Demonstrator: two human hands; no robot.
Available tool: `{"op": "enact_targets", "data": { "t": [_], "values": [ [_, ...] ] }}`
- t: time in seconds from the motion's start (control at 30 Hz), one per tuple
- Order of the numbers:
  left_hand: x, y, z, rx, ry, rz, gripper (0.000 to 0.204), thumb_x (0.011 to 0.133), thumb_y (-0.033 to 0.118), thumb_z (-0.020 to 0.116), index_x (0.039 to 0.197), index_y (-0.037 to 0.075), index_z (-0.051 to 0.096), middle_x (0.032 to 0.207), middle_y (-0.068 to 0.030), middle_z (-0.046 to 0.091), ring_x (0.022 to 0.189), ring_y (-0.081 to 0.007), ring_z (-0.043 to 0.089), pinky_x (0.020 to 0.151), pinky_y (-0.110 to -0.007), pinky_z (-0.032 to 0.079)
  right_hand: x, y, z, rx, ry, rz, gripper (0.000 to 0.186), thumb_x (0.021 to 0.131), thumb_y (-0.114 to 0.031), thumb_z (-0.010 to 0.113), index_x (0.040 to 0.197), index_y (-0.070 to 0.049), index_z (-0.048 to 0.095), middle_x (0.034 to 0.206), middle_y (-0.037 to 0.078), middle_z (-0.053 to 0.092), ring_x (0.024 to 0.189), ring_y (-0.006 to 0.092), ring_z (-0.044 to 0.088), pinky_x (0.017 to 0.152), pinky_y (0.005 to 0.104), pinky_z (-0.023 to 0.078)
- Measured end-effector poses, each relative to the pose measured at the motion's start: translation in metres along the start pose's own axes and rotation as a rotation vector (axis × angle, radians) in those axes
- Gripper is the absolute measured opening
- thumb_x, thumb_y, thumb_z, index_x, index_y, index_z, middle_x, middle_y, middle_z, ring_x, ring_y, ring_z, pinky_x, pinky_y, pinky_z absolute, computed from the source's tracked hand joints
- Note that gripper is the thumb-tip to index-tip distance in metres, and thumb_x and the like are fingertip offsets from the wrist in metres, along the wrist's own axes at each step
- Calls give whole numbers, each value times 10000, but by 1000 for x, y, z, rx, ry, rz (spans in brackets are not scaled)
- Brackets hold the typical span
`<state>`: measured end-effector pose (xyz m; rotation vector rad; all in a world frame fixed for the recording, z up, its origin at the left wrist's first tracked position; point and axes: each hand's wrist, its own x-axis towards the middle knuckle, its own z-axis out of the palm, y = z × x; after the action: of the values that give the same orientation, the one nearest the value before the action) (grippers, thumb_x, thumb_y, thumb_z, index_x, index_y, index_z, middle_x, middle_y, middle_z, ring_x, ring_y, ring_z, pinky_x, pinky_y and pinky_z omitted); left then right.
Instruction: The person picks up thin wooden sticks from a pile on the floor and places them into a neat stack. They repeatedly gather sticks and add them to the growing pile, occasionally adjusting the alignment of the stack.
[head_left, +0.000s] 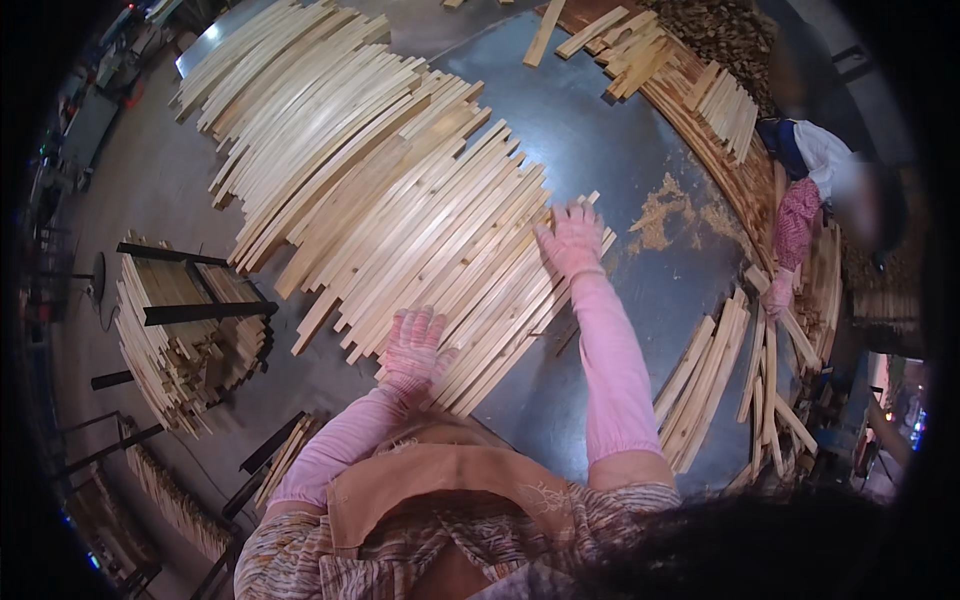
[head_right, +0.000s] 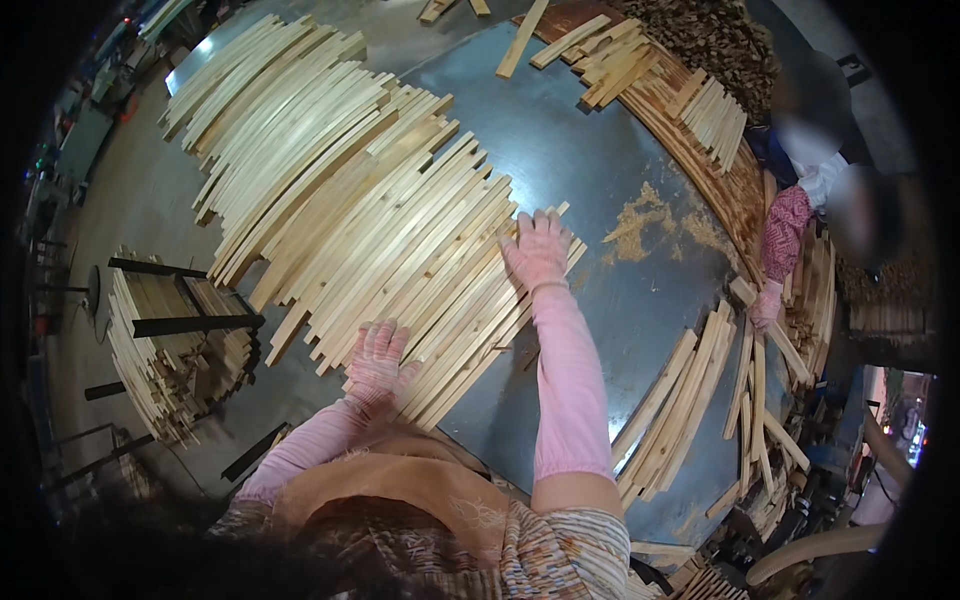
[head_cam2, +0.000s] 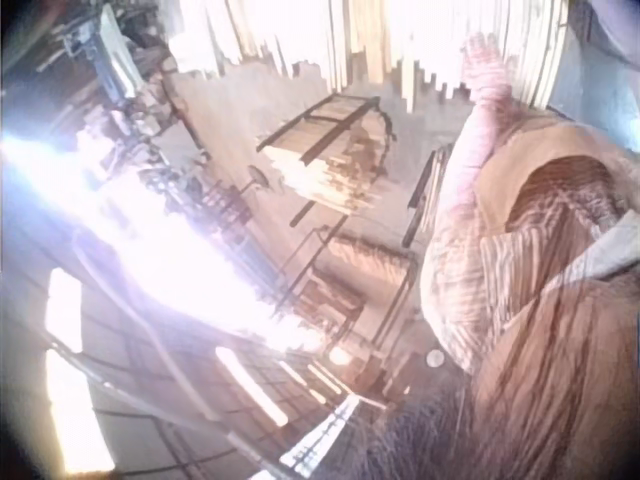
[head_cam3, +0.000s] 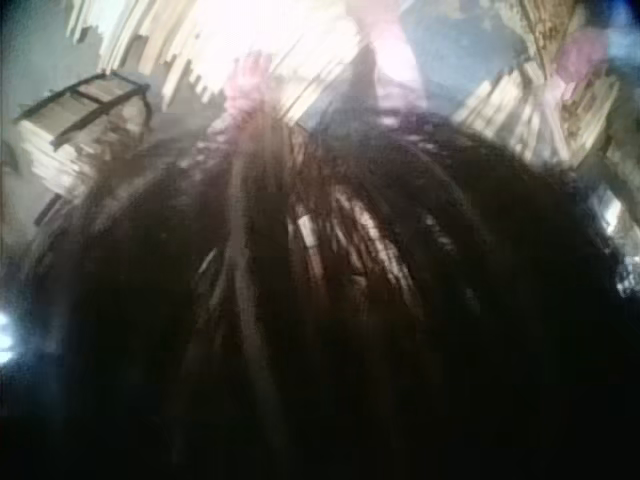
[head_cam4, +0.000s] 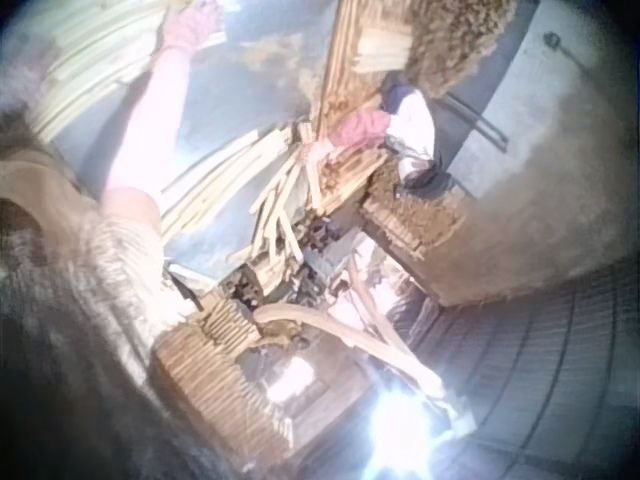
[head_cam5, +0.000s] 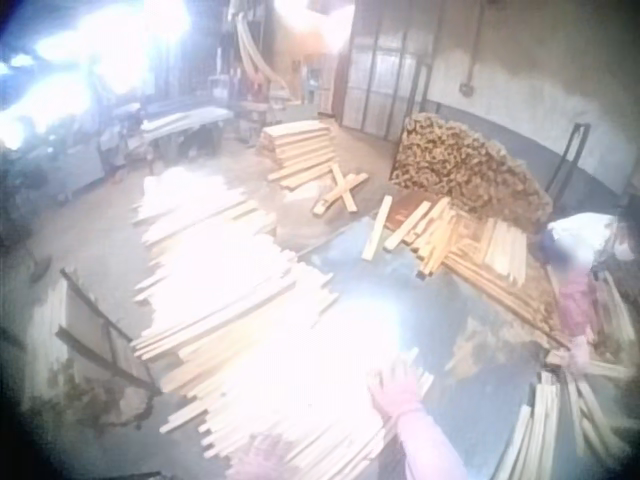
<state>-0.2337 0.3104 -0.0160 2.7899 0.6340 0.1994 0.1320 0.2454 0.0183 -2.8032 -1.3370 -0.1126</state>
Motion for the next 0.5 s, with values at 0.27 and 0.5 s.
{"op": "enact_targets", "data": {
  "t": [0.27, 0.5],
  "values": [
    [10, 18, -19, -103, 34, -129, 624, 829, 388, 792, 1352, 94, 620, 1339, -161, 612, 1272, -369, 556, 1111, -548, 424, 24, 27, -38, 668, -242, 102, 517, 960, -483, 631, 1289, -92, 707, 1412, 167, 622, 1399, 386, 487, 1191, 412, 360],
    [58, 17, -65, -312, 112, -250, 353, 931, 229, 734, 1198, 9, 664, 1070, -226, 704, 981, -426, 679, 861, -491, 553, -106, 30, -29, 968, 36, 644, 755, 1019, -569, 509, 1529, -16, 455, 1452, 268, 574, 1308, 446, 569, 1102, 480, 426]
  ]
}}
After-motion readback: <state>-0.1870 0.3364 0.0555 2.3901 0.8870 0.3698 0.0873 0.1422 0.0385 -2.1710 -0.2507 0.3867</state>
